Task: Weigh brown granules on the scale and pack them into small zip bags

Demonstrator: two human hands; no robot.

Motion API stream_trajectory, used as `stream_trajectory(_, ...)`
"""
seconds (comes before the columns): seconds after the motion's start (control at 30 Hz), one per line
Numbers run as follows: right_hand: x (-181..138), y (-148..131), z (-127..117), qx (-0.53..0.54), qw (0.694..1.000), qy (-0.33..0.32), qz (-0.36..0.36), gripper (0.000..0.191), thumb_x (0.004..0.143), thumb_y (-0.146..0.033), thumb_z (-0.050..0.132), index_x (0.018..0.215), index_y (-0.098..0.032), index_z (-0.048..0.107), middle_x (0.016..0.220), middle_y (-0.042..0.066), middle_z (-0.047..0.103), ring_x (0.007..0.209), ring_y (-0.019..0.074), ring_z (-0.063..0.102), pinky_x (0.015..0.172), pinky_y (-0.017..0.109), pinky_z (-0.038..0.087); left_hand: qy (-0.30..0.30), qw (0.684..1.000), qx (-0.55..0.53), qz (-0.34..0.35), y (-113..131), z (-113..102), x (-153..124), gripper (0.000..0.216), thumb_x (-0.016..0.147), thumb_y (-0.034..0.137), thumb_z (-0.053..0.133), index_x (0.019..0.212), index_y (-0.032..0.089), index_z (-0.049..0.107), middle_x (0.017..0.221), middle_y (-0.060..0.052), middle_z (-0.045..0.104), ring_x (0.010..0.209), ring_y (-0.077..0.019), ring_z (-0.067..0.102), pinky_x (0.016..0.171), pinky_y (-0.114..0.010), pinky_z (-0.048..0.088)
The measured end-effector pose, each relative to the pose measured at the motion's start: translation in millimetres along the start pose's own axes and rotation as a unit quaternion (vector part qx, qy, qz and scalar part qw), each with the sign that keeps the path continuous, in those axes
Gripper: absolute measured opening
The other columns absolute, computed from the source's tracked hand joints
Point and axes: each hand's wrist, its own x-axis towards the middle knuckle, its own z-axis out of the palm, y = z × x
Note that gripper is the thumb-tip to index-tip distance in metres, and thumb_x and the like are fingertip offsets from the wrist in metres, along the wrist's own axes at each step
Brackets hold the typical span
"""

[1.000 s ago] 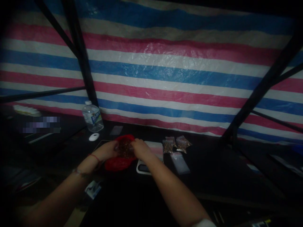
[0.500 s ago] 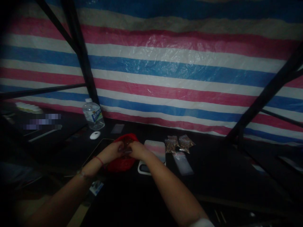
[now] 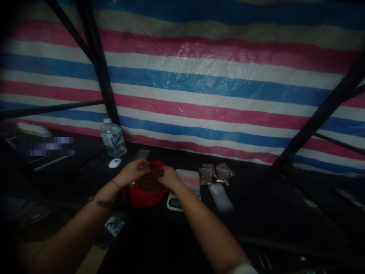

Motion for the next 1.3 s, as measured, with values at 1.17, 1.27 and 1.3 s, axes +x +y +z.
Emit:
stream_trajectory(1.17,28.0,4.3,-4.6,0.06,0.991,-0.095,-0.074,0.03,0.06,-0.019,0.074,0.089,-0.016,0.067,0.083,0.002,0.069,0.073,0.0159,0.062,0.062,0.022,0.043,-0.028,0.992,-0.105,0.058,-15.9,18.2,18.1,0.022,0.069,0.029,0.061,0.089,0.019,0.059,0.086,-0.003,0.065,0.081,-0.0194,0.06,0.073,-0.03,0.047)
stream_trajectory(1.27,25.2,2.3,-1.8,0.086,0.993,-0.065,-0.051,0.033,0.059,-0.021,0.075,0.09,-0.016,0.066,0.084,0.001,0.069,0.074,0.0162,0.062,0.064,0.023,0.044,-0.036,0.991,-0.114,0.06,-12.6,12.1,13.9,0.021,0.072,0.03,0.059,0.09,0.02,0.058,0.086,-0.003,0.066,0.08,-0.0195,0.061,0.073,-0.031,0.047)
stream_trajectory(1.3,23.8,1.9,-0.5,0.092,0.993,-0.059,-0.045,0.034,0.06,-0.022,0.075,0.092,-0.017,0.066,0.085,0.001,0.069,0.075,0.0165,0.062,0.064,0.023,0.044,-0.04,0.99,-0.119,0.061,-11.6,10.4,12.3,0.021,0.072,0.03,0.059,0.09,0.02,0.058,0.086,-0.003,0.066,0.081,-0.0195,0.061,0.073,-0.031,0.048)
